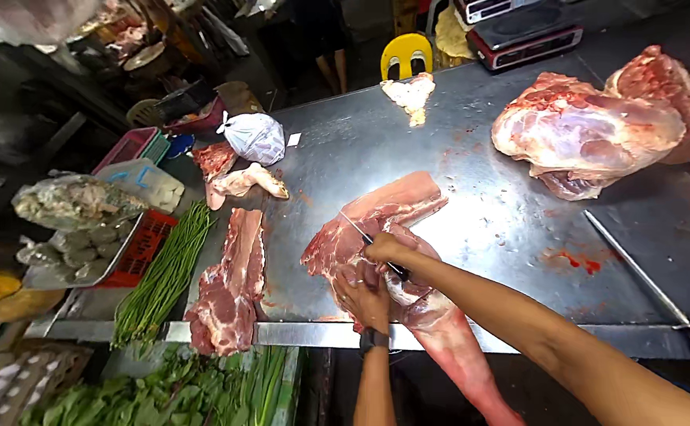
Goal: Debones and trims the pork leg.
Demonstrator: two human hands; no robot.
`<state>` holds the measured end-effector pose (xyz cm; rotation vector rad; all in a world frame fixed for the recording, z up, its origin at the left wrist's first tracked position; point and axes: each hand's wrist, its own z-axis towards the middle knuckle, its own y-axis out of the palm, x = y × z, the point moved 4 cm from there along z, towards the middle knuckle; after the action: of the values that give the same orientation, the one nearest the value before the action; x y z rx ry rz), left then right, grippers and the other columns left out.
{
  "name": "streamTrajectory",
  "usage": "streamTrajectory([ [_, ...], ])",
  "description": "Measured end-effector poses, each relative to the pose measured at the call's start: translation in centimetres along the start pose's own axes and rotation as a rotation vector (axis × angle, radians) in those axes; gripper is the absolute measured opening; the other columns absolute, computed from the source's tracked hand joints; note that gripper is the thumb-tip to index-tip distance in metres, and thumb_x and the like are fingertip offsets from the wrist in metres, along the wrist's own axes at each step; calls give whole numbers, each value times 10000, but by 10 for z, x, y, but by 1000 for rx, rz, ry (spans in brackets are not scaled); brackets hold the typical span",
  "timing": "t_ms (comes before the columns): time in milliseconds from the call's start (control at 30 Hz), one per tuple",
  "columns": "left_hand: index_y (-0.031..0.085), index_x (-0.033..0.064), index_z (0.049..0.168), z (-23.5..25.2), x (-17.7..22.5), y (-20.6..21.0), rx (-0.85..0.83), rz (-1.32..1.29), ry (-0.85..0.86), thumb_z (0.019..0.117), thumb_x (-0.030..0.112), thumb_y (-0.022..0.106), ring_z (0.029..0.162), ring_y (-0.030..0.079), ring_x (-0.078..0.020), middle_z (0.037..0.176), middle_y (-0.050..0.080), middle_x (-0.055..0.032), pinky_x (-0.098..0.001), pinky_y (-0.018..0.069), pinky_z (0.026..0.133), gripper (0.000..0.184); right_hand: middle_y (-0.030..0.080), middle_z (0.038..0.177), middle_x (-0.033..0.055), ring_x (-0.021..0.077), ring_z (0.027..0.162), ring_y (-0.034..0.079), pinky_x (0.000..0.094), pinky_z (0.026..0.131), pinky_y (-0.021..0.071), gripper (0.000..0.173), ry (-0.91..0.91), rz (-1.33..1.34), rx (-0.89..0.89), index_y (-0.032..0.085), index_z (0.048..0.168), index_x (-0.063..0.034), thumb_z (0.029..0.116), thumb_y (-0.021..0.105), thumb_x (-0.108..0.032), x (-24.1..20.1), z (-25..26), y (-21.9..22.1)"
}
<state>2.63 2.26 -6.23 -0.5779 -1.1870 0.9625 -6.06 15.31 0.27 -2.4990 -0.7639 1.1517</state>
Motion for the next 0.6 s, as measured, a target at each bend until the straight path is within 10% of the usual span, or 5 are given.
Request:
streamTrajectory([
  [200, 705, 211, 1310, 44, -19, -7, -399, 65, -232, 752, 517, 801, 1371, 512, -355, 1522, 500, -161, -571, 466, 1072, 643, 703, 894, 90, 160, 696, 687, 350, 685, 599, 421, -140, 312, -70, 596, 1246, -21, 1028, 614, -381, 48, -22, -17],
  [433, 742, 179, 1224, 69, -17, -13, -529, 27, -248, 753, 507, 779, 1257, 598, -331, 1381, 618, -134, -592, 501, 1001, 575, 644, 827, 144, 335, 820, 651, 591, 746, 511, 737, -193, -481, 54, 672, 980, -80, 923, 459, -784, 167, -77, -83],
  [600, 759, 183, 1196, 59, -28, 0, -446, -73, -224, 757, 508, 780, 1274, 575, -327, 1454, 564, -98, -586, 492, 1009, 546, 689, 943, 188, 387, 973, 692, 592, 813, 532, 899, -126, -873, 69, 641, 1064, -53, 918, 251, -850, 155, -91, -93],
])
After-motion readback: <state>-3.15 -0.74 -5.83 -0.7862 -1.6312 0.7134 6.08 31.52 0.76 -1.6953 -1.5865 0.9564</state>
